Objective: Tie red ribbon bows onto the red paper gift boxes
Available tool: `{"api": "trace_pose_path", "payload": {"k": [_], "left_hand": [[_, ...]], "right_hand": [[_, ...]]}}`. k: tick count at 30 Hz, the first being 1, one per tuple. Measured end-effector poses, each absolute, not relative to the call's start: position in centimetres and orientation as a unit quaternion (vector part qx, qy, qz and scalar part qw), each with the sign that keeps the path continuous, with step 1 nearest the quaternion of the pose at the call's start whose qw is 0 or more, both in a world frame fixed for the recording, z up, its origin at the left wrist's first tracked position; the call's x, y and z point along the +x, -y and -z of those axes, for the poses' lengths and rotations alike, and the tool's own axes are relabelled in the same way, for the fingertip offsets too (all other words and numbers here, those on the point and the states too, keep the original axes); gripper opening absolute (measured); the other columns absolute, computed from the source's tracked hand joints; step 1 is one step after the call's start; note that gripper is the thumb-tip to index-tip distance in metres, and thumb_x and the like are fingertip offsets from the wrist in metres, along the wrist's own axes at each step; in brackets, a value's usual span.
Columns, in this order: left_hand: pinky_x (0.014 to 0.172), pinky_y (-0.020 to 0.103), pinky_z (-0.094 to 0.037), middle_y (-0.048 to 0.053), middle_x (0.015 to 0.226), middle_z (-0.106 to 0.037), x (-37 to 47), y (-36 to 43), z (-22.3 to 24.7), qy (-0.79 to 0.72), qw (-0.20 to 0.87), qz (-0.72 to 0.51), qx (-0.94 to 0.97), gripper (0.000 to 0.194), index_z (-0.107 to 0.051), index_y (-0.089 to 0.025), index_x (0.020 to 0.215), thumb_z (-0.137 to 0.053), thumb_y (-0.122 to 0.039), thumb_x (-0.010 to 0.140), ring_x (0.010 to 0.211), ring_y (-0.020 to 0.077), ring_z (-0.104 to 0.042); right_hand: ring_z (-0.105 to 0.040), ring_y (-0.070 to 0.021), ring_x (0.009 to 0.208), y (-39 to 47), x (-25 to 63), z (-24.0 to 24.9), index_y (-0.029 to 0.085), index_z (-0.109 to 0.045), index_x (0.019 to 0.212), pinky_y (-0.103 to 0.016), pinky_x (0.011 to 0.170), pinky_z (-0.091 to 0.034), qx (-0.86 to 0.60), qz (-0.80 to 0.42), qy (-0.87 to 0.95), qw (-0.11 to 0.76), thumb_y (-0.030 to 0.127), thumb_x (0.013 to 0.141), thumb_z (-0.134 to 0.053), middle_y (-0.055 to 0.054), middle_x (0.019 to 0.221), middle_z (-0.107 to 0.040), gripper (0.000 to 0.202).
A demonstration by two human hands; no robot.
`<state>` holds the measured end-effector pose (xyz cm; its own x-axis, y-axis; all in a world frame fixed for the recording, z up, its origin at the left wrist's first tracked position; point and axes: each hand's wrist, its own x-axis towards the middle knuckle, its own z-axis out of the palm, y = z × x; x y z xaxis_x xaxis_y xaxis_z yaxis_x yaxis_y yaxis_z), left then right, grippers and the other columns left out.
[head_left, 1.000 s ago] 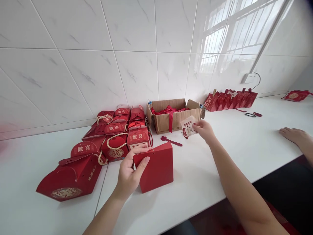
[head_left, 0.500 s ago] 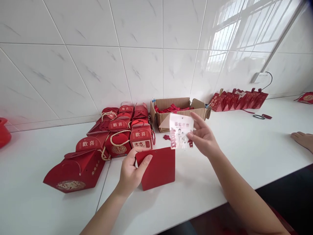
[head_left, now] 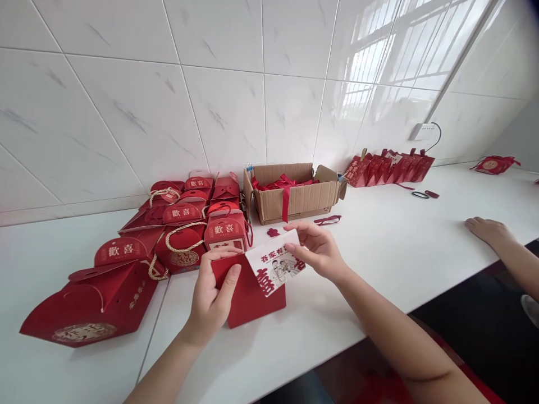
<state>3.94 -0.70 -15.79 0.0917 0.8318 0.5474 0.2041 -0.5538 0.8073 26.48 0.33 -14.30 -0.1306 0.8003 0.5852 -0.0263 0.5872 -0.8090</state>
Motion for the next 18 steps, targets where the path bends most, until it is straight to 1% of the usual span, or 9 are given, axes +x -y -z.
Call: {"api": "trace_pose_path", "payload": {"k": [3, 5, 7, 9, 11, 13, 15, 18], "left_hand": [[0.103, 0.042, -0.038, 0.008, 0.123, -0.053, 4.2, 0.6, 16.0, -0.345, 0.292, -0.576, 0.682, 0.016, -0.049, -0.022, 0.103, -0.052, -0.030, 0.090, 0.119, 0.0236, -0.050], [0.104, 0.043, -0.037, 0.008, 0.127, -0.051, 4.3, 0.7, 16.1, -0.335, 0.322, -0.579, 0.670, 0.014, -0.049, -0.023, 0.103, -0.050, -0.030, 0.091, 0.122, 0.0243, -0.047], [0.105, 0.045, -0.036, 0.009, 0.131, -0.049, 4.4, 0.8, 16.1, -0.324, 0.357, -0.579, 0.657, 0.013, -0.048, -0.023, 0.102, -0.049, -0.030, 0.092, 0.125, 0.0247, -0.045], [0.106, 0.045, -0.035, 0.008, 0.134, -0.048, 4.4, 0.9, 16.1, -0.313, 0.379, -0.580, 0.650, 0.013, -0.047, -0.024, 0.104, -0.048, -0.030, 0.093, 0.128, 0.0246, -0.043], [0.107, 0.045, -0.033, 0.008, 0.136, -0.047, 4.4, 1.0, 16.1, -0.310, 0.373, -0.584, 0.651, 0.020, -0.047, -0.025, 0.112, -0.047, -0.030, 0.093, 0.130, 0.0241, -0.041], [0.109, 0.044, -0.031, 0.008, 0.136, -0.048, 4.4, 1.0, 16.1, -0.310, 0.362, -0.587, 0.655, 0.028, -0.045, -0.025, 0.120, -0.047, -0.030, 0.093, 0.131, 0.0235, -0.039], [0.107, 0.044, -0.035, 0.009, 0.138, -0.046, 4.3, 1.1, 16.2, -0.297, 0.387, -0.582, 0.651, 0.031, -0.044, -0.027, 0.125, -0.044, -0.033, 0.094, 0.130, 0.0242, -0.041], [0.099, 0.046, -0.042, 0.010, 0.143, -0.040, 4.1, 1.1, 16.4, -0.276, 0.436, -0.566, 0.643, 0.032, -0.043, -0.028, 0.125, -0.043, -0.036, 0.094, 0.123, 0.0264, -0.048]], "right_hand": [[-0.051, -0.0128, 0.070, -0.1, 25.8, 14.3, 0.025, -0.067, 0.096, -0.030, 0.067, -0.049, -0.329, -0.231, 0.703, 0.587, 0.027, 0.078, -0.070, 0.000, 0.079, -0.050, 0.018], [-0.055, -0.0151, 0.080, 0.3, 25.3, 14.2, 0.024, -0.067, 0.093, -0.032, 0.072, -0.050, -0.336, -0.186, 0.715, 0.584, 0.026, 0.079, -0.069, -0.003, 0.088, -0.053, 0.014], [-0.058, -0.0187, 0.095, 0.5, 24.9, 14.2, 0.023, -0.065, 0.094, -0.035, 0.080, -0.051, -0.325, -0.183, 0.723, 0.582, 0.022, 0.081, -0.066, -0.007, 0.102, -0.057, 0.013], [-0.059, -0.0200, 0.103, 0.7, 24.6, 14.3, 0.023, -0.062, 0.099, -0.038, 0.088, -0.049, -0.309, -0.206, 0.729, 0.575, 0.019, 0.083, -0.063, -0.007, 0.109, -0.062, 0.016], [-0.061, -0.0191, 0.100, 0.8, 24.4, 14.5, 0.023, -0.061, 0.103, -0.038, 0.089, -0.049, -0.307, -0.224, 0.732, 0.565, 0.017, 0.085, -0.060, -0.006, 0.105, -0.066, 0.019], [-0.063, -0.0177, 0.094, 0.8, 24.1, 14.7, 0.022, -0.062, 0.104, -0.035, 0.084, -0.050, -0.312, -0.226, 0.733, 0.561, 0.017, 0.086, -0.058, -0.005, 0.099, -0.068, 0.019], [-0.064, -0.0169, 0.090, 0.8, 23.9, 14.8, 0.021, -0.063, 0.103, -0.033, 0.080, -0.051, -0.309, -0.223, 0.736, 0.559, 0.017, 0.086, -0.058, -0.005, 0.097, -0.069, 0.018], [-0.064, -0.0170, 0.092, 0.9, 23.5, 14.7, 0.021, -0.065, 0.102, -0.032, 0.082, -0.051, -0.298, -0.217, 0.743, 0.559, 0.017, 0.085, -0.061, -0.005, 0.099, -0.070, 0.018]]}}
